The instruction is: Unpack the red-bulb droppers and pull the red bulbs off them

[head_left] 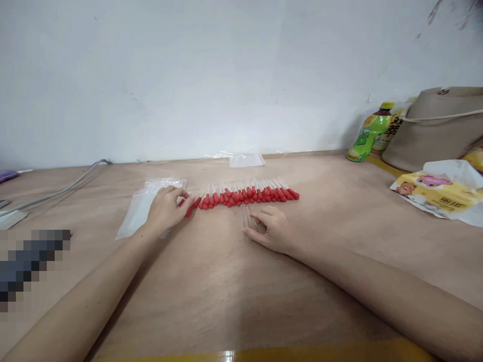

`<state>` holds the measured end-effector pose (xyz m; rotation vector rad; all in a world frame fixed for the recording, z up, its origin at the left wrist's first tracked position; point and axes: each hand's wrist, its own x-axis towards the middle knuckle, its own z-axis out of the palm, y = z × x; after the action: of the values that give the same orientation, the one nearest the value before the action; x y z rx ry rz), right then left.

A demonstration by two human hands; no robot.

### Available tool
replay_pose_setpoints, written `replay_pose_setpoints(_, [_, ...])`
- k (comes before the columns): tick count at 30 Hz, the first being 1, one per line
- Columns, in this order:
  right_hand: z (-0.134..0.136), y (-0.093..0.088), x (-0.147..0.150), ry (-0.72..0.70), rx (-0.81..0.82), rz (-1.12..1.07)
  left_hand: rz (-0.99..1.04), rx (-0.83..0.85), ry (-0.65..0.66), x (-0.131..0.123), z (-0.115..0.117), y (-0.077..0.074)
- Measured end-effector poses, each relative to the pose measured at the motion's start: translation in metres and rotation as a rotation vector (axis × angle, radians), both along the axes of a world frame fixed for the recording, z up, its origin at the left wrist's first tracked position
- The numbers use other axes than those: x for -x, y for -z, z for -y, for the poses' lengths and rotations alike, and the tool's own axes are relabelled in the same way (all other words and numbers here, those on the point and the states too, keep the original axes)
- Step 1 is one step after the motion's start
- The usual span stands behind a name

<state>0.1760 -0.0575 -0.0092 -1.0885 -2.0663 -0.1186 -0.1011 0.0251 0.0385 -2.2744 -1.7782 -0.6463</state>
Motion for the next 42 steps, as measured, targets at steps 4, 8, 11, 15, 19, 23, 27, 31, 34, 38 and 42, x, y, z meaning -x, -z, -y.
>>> replay_pose_setpoints(4, [0.002,-0.002,0.001,-0.024,0.060,0.007,-0.045,-0.034,0.005,-0.009,-0.001,0.007])
replay_pose_setpoints(8, [0.003,-0.004,0.000,-0.020,0.073,-0.024,-0.053,-0.018,-0.014,-0.012,-0.003,0.012])
replay_pose_setpoints(11, [0.004,-0.007,-0.002,0.007,0.111,-0.037,-0.056,-0.019,-0.044,-0.013,-0.004,0.012])
replay_pose_setpoints(15, [0.005,-0.008,-0.003,0.003,0.172,-0.053,-0.068,-0.021,-0.083,-0.015,-0.003,0.013])
replay_pose_setpoints(19, [0.005,-0.008,-0.003,0.000,0.183,-0.073,-0.044,-0.022,-0.101,-0.017,-0.004,0.015])
replay_pose_setpoints(23, [0.004,-0.009,-0.003,0.031,0.158,-0.119,0.070,-0.060,-0.118,-0.016,-0.006,0.016])
replay_pose_setpoints(27, [0.001,-0.007,-0.007,0.070,0.163,-0.185,0.238,-0.174,-0.129,-0.013,-0.005,0.011])
replay_pose_setpoints(31, [-0.004,-0.002,-0.013,0.081,0.127,-0.277,0.328,-0.376,0.063,-0.024,0.011,0.006])
replay_pose_setpoints(34, [-0.005,-0.005,-0.021,0.107,-0.014,-0.289,0.274,-0.337,0.363,-0.044,0.032,0.009])
replay_pose_setpoints(38, [-0.003,-0.012,-0.034,0.062,-0.175,-0.047,0.111,-0.229,0.676,-0.067,0.053,0.022])
replay_pose_setpoints(42, [-0.005,-0.011,-0.037,-0.098,-0.176,0.175,0.083,-0.272,0.784,-0.074,0.057,0.033])
